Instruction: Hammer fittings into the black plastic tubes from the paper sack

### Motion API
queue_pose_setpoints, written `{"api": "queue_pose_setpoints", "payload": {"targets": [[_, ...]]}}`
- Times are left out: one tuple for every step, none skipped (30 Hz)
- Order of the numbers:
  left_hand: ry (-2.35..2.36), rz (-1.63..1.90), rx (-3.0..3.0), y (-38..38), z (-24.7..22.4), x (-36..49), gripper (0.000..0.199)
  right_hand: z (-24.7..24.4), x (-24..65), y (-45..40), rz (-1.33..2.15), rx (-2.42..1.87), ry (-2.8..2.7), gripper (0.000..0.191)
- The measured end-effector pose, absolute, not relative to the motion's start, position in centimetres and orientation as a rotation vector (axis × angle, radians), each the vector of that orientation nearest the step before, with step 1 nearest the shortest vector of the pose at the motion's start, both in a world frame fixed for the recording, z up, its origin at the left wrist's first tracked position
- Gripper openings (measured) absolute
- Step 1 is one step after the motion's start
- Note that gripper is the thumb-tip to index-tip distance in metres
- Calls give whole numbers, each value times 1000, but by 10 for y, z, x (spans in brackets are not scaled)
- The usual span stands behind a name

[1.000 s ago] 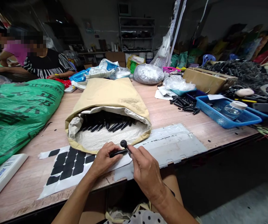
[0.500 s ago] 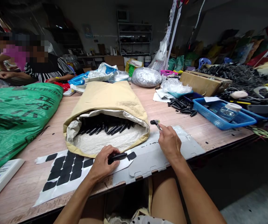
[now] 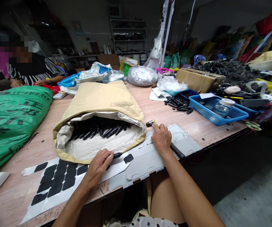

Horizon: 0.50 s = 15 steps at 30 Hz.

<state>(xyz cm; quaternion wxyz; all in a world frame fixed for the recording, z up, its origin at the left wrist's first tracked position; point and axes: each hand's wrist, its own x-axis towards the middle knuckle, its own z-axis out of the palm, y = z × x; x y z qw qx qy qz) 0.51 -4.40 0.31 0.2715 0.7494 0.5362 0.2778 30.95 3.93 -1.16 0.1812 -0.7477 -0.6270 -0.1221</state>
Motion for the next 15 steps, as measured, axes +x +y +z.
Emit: {"api": "queue_pose_setpoints", "payload": {"targets": [[1444,734,2026,-44,4,5,37,-12,310,39,-352,-2108,-1772,38],[1444,721,2030,-46,7,6,37,-12,310,40,-360,-2106,-1772,37],[1444,712,2028,-49,12,7,37,-11,310,39,-366,-2104,-1772,37],[1443,707,2019,-54,18,8,35,-11,310,39,-371,-2103,-1771,36],[1434,704,1997,-62,25,10,33,-11,309,39,-374,-2103,-1772,36],[1412,693,1962,-72,31,13,31,-11,309,39,-375,-2104,-1774,36],[1368,670,1920,-83,36,17,29,-11,309,39,-376,-2105,-1779,36],[1296,628,1878,-95,38,21,29,-11,309,38,-377,-2108,-1782,36],[1197,557,1841,-108,36,26,30,-11,309,38,-377,-2111,-1784,36],[1094,455,1805,-119,30,31,31,-11,308,38,-378,-2114,-1787,36],[1011,337,1771,-129,20,36,32,-11,309,38,-378,-2116,-1788,36],[966,224,1738,-137,7,41,34,-11,309,38,-378,-2117,-1790,36],[989,127,1697,-144,-9,45,36,-11,309,38,-378,-2118,-1789,36],[1074,77,1655,-148,-25,48,36,-11,309,38,-377,-2118,-1789,36],[1189,63,1611,-150,-41,50,36,-11,309,38,-377,-2117,-1790,36]]}}
